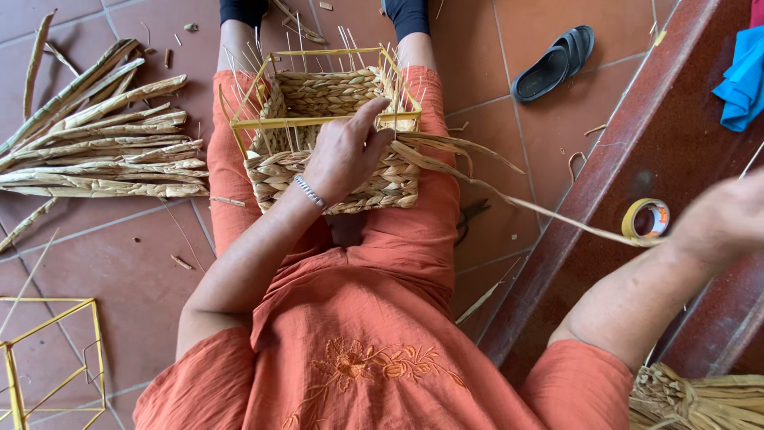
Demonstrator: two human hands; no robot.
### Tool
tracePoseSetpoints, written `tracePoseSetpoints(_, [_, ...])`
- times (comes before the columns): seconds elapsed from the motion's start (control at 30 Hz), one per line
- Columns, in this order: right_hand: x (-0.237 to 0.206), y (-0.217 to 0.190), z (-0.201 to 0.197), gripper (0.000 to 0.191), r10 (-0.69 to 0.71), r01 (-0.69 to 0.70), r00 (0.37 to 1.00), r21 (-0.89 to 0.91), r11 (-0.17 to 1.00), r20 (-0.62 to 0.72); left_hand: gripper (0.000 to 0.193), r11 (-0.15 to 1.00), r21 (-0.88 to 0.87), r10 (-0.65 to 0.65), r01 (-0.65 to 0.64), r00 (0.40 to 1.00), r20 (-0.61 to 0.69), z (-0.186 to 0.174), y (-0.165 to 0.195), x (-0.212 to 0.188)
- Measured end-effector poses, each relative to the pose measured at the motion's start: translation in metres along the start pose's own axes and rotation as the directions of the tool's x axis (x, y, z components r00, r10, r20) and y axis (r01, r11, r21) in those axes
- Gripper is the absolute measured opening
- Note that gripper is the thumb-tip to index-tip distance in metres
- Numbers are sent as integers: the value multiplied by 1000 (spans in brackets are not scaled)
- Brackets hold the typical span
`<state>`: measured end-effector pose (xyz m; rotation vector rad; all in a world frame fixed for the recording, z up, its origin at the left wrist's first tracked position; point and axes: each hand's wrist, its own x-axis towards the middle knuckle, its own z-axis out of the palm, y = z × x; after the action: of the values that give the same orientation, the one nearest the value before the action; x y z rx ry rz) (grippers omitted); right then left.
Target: The person sits on the floor weaving a water hyacinth basket around a bamboo frame, threading and tucking long woven strands through the basket sides and pulling them tight by hand. They occasionally use scissors to trim excess strand ends while continuing to weave.
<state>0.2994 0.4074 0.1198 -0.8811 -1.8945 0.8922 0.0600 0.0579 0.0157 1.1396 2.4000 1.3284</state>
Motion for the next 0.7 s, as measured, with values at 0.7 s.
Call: tracePoseSetpoints(0.7, [-111, -33, 183, 14, -231, 200, 583, 138, 970, 779, 25, 921, 145, 375, -362, 924, -76, 15, 3, -18])
